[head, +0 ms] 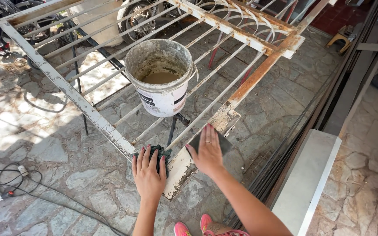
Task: The person uses a sanding block to remove rust and old paint from a metal frame. They hold a cloth in the other hand and occasionally wipe the surface. The person dips the sanding block into a bucket of liquid and continues sanding the frame.
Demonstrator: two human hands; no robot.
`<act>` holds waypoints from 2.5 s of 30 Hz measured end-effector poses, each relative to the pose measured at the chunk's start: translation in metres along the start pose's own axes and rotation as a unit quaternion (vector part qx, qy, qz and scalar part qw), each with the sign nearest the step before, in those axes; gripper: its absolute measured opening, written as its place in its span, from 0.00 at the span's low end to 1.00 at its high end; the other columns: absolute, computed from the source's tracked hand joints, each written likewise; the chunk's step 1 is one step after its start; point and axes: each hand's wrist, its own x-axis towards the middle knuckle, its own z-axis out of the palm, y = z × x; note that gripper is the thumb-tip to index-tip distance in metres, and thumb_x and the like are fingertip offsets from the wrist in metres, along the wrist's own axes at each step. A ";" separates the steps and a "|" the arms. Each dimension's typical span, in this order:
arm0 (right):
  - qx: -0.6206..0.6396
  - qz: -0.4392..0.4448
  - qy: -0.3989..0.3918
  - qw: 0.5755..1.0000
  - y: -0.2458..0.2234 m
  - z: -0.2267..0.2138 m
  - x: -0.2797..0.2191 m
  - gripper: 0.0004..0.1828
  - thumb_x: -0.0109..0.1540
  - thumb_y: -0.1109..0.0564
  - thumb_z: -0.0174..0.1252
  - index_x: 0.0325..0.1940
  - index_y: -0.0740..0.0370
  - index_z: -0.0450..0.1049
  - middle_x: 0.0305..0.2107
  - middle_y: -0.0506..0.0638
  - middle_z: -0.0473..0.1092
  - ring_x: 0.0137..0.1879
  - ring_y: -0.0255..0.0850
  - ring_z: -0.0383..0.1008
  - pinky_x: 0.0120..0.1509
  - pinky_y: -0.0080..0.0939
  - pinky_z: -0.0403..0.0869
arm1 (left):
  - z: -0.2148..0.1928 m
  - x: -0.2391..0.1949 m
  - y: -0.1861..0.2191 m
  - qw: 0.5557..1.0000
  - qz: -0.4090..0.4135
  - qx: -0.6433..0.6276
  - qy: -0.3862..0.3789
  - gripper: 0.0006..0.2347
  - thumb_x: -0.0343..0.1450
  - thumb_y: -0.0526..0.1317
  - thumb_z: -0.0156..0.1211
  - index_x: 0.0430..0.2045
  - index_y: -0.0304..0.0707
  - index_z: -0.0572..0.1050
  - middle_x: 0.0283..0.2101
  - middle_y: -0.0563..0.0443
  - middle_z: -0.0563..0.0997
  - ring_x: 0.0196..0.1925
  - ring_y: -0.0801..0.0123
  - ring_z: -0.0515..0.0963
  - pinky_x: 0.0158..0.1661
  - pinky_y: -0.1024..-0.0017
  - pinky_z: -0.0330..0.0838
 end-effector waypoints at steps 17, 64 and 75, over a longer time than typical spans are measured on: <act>-0.092 0.037 0.044 0.994 0.072 0.012 0.083 0.51 0.66 0.26 0.18 0.74 0.73 0.26 0.73 0.65 0.24 0.79 0.53 0.23 0.82 0.49 0.31 | 0.005 -0.004 -0.001 0.999 -0.024 0.015 -0.018 0.18 0.77 0.51 0.49 0.50 0.42 0.81 0.62 0.46 0.78 0.69 0.57 0.73 0.71 0.55 0.57; -0.067 -0.040 0.016 0.997 0.094 0.000 0.117 0.55 0.63 0.23 0.19 0.75 0.72 0.27 0.73 0.65 0.25 0.79 0.53 0.23 0.80 0.48 0.29 | 0.008 -0.005 -0.001 0.996 -0.082 0.034 -0.014 0.14 0.73 0.49 0.58 0.48 0.47 0.82 0.63 0.51 0.78 0.72 0.47 0.68 0.67 0.45 0.62; -0.064 -0.123 -0.023 0.990 0.071 -0.011 0.070 0.54 0.64 0.26 0.32 0.74 0.73 0.29 0.73 0.66 0.27 0.78 0.54 0.28 0.80 0.50 0.35 | 0.010 0.000 -0.002 0.998 -0.063 0.028 0.013 0.12 0.73 0.45 0.59 0.46 0.43 0.83 0.61 0.48 0.79 0.70 0.48 0.70 0.63 0.56 0.70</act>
